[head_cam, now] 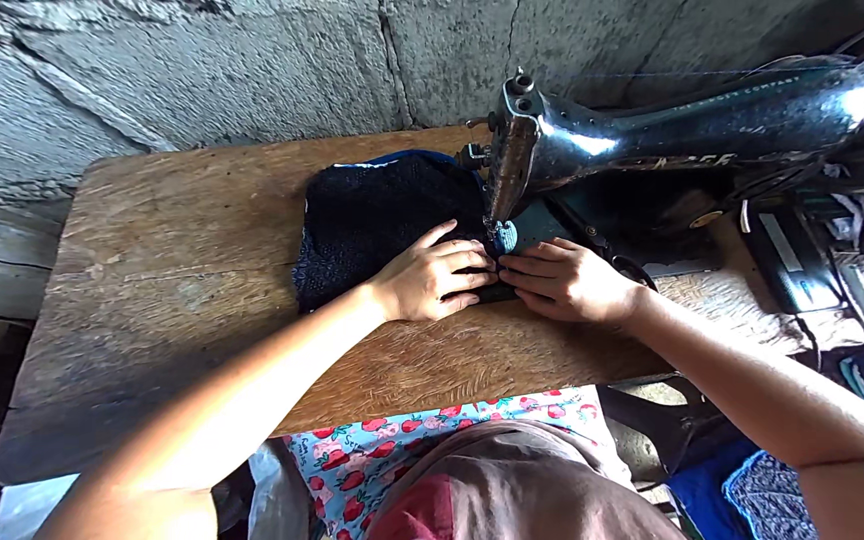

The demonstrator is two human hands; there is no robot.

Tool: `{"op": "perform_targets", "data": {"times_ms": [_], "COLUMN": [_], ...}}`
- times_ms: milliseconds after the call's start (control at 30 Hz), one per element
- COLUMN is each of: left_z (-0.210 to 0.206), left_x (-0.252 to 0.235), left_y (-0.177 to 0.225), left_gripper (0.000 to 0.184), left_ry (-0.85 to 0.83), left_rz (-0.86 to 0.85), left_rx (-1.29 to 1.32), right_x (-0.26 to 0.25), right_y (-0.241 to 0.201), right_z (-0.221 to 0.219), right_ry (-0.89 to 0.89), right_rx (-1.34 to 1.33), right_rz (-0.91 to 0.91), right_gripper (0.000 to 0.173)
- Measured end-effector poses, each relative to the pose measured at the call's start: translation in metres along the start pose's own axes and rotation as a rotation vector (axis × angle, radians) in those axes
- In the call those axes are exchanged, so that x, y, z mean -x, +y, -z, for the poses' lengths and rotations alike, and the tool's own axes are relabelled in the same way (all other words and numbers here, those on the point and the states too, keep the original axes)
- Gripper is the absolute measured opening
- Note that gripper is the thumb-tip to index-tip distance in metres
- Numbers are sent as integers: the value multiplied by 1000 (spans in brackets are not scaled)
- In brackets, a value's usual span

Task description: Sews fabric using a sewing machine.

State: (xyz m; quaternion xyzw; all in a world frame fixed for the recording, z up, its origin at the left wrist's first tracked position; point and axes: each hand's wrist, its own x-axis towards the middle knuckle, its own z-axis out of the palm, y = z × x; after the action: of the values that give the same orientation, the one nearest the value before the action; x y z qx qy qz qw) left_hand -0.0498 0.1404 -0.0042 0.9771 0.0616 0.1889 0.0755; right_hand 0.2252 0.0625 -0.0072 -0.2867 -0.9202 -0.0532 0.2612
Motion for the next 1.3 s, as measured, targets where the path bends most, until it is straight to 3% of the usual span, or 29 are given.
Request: {"op": "perform_targets", "data": {"times_ms": [667,1300], "left_z": [0,-2], "left_x": [1,-5], "left_y": [2,-10], "left_gripper": [37,37], "left_ry": [5,-5], "left_rz": [37,80], "left_rx": [42,8], "right_x": [-4,-7], "right_y": [1,16], "right_z": [0,2], "right_ry": [-65,-143], "right_rx": [-2,33], "right_rz": [-7,-54], "right_gripper": [28,40]}}
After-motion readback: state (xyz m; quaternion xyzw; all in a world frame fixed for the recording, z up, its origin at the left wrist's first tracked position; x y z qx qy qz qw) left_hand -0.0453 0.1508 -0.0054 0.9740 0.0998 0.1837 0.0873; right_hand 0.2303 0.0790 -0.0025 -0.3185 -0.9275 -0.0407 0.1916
